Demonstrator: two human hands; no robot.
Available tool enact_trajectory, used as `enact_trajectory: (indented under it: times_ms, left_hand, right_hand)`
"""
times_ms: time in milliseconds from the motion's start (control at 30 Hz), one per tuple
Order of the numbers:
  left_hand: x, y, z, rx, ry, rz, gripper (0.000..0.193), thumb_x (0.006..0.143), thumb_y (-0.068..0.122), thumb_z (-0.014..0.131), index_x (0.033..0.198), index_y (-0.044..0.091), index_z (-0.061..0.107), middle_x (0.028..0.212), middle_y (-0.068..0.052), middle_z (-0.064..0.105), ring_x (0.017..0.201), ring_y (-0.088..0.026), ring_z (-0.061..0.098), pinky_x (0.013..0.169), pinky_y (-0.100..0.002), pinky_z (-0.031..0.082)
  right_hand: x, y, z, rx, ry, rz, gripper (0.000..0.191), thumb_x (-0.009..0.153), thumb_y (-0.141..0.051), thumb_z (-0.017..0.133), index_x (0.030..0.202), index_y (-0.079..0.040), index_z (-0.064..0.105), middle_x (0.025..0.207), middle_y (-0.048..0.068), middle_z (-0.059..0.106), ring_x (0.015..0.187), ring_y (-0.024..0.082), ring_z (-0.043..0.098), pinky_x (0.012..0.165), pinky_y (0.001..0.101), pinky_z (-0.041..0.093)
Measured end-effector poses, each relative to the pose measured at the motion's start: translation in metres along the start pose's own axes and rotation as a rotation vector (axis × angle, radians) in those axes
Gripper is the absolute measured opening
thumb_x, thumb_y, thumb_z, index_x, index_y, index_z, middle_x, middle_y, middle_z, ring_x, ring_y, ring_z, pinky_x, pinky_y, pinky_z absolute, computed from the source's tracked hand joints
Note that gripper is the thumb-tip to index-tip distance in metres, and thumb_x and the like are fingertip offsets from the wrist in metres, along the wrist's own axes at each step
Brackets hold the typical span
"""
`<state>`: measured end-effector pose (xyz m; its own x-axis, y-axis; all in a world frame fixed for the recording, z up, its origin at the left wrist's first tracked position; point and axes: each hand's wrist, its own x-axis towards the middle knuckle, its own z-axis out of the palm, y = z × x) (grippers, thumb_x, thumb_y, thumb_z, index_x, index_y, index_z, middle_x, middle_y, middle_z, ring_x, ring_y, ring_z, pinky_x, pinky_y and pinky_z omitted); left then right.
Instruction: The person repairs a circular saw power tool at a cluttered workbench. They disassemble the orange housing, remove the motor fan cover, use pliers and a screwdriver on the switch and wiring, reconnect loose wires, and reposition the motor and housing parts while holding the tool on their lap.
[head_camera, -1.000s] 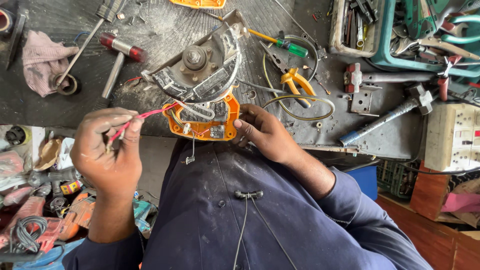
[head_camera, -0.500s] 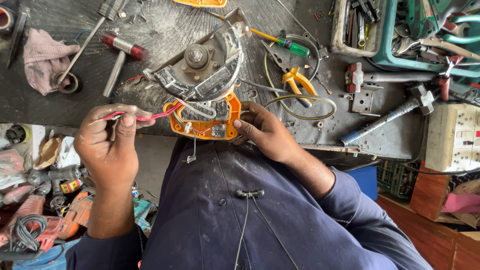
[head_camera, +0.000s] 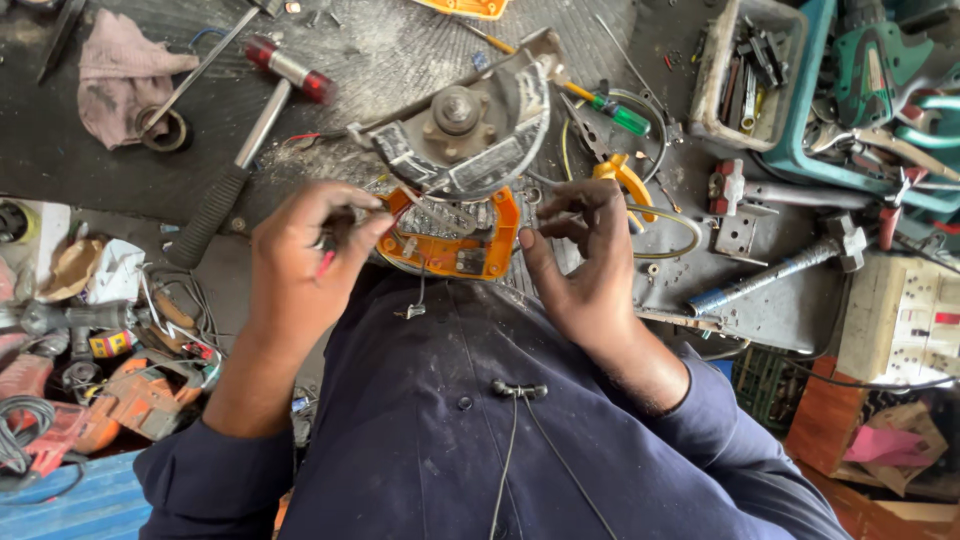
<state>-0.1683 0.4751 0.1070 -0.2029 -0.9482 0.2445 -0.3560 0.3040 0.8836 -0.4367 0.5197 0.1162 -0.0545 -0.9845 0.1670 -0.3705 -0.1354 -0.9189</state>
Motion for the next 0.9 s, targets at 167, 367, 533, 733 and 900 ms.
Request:
enact_trajectory:
  times_ms: [167, 367, 533, 733, 900]
  left_hand:
    - [0.019, 0.013, -0.021, 0.264, -0.061, 0.165, 0.025, 0.089, 0.019, 0.084, 0.109, 0.009, 0.073, 0.100, -0.009, 0.067, 0.080, -0.026, 0.069, 0.068, -0.036, 0.053]
    - [0.036, 0.005, -0.038, 0.437, -0.118, 0.235, 0.032, 0.073, 0.019, 0.087, 0.102, 0.013, 0.076, 0.096, -0.003, 0.070, 0.080, -0.027, 0.069, 0.067, -0.041, 0.053]
    - [0.044, -0.009, -0.048, 0.496, -0.157, 0.249, 0.032, 0.065, 0.025, 0.088, 0.092, 0.013, 0.074, 0.087, -0.004, 0.068, 0.077, -0.027, 0.067, 0.065, -0.044, 0.052]
    - [0.055, -0.021, -0.064, 0.487, -0.151, 0.265, 0.019, 0.073, 0.017, 0.081, 0.089, 0.012, 0.071, 0.088, -0.004, 0.063, 0.087, -0.027, 0.063, 0.073, -0.044, 0.047]
    - [0.060, -0.031, -0.088, 0.434, -0.151, 0.340, 0.023, 0.074, 0.018, 0.075, 0.095, 0.011, 0.071, 0.093, -0.003, 0.063, 0.093, -0.027, 0.059, 0.080, -0.043, 0.042]
  right_hand:
    - [0.010, 0.005, 0.017, 0.082, -0.053, 0.056, 0.052, 0.098, 0.002, 0.068, 0.140, -0.001, 0.039, 0.138, 0.012, 0.051, 0.130, 0.021, 0.057, 0.112, 0.0383, 0.054]
    - [0.017, 0.007, 0.037, 0.079, 0.021, -0.157, 0.048, 0.106, -0.004, 0.072, 0.141, -0.004, 0.038, 0.142, 0.010, 0.044, 0.138, 0.020, 0.051, 0.127, 0.0400, 0.043]
    - [0.025, -0.001, 0.062, 0.211, 0.086, -0.038, 0.054, 0.106, -0.012, 0.070, 0.147, -0.004, 0.035, 0.144, 0.013, 0.047, 0.136, 0.022, 0.050, 0.124, 0.0401, 0.041]
    - [0.047, -0.032, 0.093, -0.102, 0.271, -0.393, 0.037, 0.110, -0.025, 0.066, 0.134, -0.005, 0.047, 0.137, 0.011, 0.050, 0.132, 0.022, 0.051, 0.120, 0.0369, 0.040]
    - [0.061, -0.061, 0.119, -0.150, 0.194, -0.343, 0.030, 0.113, -0.027, 0.062, 0.127, -0.003, 0.052, 0.134, 0.013, 0.052, 0.133, 0.025, 0.051, 0.121, 0.0400, 0.036]
